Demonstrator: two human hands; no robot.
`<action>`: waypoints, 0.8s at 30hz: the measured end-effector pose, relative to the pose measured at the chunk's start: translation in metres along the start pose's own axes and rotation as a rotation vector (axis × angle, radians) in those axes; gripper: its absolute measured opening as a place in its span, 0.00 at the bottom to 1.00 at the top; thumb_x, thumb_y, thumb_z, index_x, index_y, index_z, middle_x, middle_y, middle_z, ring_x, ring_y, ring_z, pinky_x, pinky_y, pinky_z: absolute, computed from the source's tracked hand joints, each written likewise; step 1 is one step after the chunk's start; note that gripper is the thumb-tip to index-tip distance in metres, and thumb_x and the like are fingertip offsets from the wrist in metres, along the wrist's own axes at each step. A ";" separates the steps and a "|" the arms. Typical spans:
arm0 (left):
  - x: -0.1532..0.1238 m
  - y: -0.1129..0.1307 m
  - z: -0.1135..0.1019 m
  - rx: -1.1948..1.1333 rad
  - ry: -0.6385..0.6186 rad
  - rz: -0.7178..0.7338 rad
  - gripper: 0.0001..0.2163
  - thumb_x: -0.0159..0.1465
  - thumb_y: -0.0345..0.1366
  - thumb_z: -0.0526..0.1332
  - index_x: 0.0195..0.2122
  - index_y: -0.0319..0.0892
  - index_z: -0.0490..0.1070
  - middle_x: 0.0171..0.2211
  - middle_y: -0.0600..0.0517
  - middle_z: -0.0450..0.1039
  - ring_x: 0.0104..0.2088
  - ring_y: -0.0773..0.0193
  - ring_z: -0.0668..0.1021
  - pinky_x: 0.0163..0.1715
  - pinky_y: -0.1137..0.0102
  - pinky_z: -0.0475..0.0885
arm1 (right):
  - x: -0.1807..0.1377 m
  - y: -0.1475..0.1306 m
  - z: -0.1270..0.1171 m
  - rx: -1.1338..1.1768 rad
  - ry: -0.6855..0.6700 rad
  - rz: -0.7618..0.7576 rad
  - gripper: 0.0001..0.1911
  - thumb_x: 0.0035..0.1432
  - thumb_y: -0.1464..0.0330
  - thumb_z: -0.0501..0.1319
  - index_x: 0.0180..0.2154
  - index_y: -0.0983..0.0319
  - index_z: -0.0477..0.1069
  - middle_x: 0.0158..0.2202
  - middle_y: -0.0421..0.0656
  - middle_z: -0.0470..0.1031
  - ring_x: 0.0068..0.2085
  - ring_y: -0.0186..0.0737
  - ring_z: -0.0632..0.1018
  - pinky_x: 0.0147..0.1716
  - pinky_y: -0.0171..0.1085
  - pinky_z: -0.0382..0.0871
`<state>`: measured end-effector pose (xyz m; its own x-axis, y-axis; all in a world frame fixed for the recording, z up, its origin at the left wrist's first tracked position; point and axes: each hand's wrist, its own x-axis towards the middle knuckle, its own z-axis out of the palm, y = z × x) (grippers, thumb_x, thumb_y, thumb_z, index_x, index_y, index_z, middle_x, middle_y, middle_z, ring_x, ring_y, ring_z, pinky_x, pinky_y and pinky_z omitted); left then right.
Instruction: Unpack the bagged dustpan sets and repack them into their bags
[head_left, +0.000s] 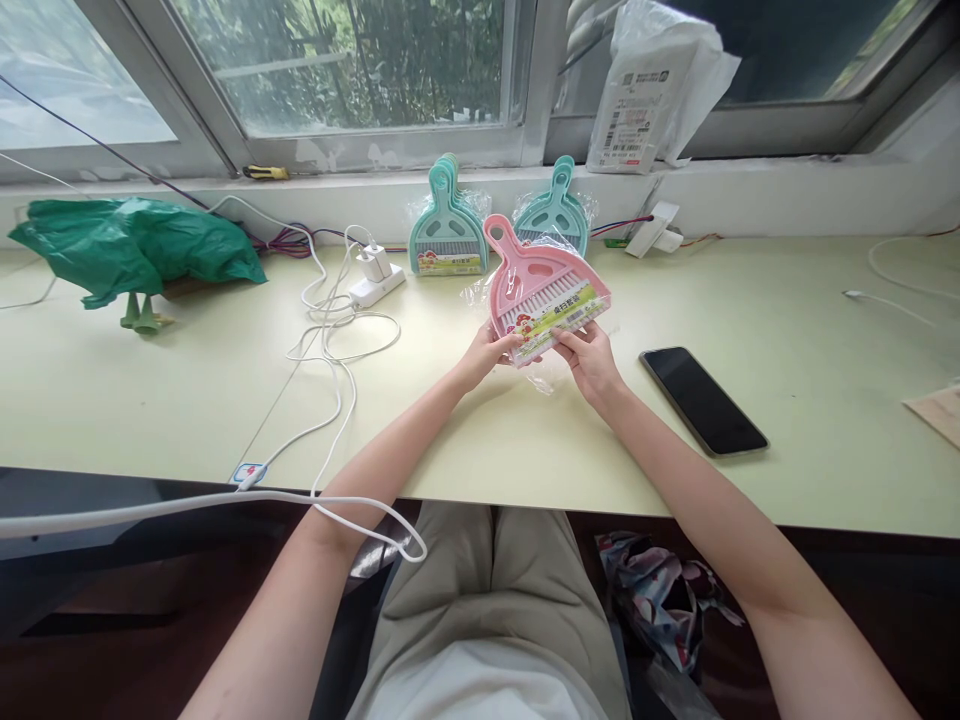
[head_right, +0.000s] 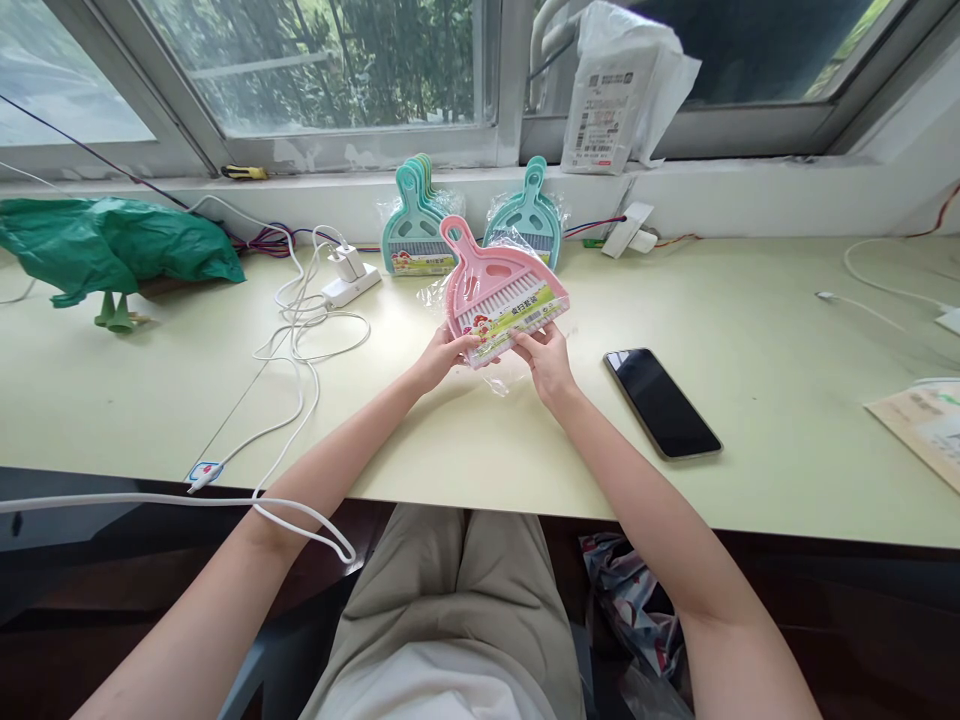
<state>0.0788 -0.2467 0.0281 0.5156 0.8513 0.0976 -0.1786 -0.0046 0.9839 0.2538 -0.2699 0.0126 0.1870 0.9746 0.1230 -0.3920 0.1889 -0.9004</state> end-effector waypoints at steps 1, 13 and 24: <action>0.000 0.000 0.000 0.001 0.001 0.001 0.26 0.54 0.42 0.64 0.52 0.39 0.63 0.46 0.42 0.76 0.32 0.56 0.83 0.32 0.67 0.76 | 0.000 0.000 0.000 -0.003 0.000 0.002 0.21 0.41 0.68 0.72 0.39 0.57 0.70 0.44 0.39 0.78 0.50 0.42 0.78 0.54 0.45 0.74; 0.000 0.000 0.001 0.025 0.006 -0.004 0.28 0.53 0.44 0.64 0.53 0.39 0.62 0.47 0.42 0.76 0.33 0.56 0.82 0.32 0.65 0.76 | 0.001 0.002 -0.001 -0.028 0.009 0.012 0.22 0.39 0.66 0.73 0.39 0.56 0.70 0.44 0.39 0.79 0.50 0.42 0.78 0.55 0.46 0.73; 0.000 0.000 0.001 0.026 0.003 0.000 0.26 0.54 0.44 0.64 0.51 0.38 0.64 0.47 0.41 0.76 0.33 0.56 0.82 0.33 0.64 0.77 | 0.002 -0.002 -0.002 0.002 0.026 0.037 0.14 0.47 0.64 0.69 0.36 0.57 0.69 0.42 0.39 0.79 0.45 0.40 0.80 0.51 0.43 0.76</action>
<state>0.0792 -0.2473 0.0280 0.5134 0.8526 0.0971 -0.1566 -0.0182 0.9875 0.2565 -0.2685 0.0137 0.1954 0.9776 0.0784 -0.4013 0.1527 -0.9031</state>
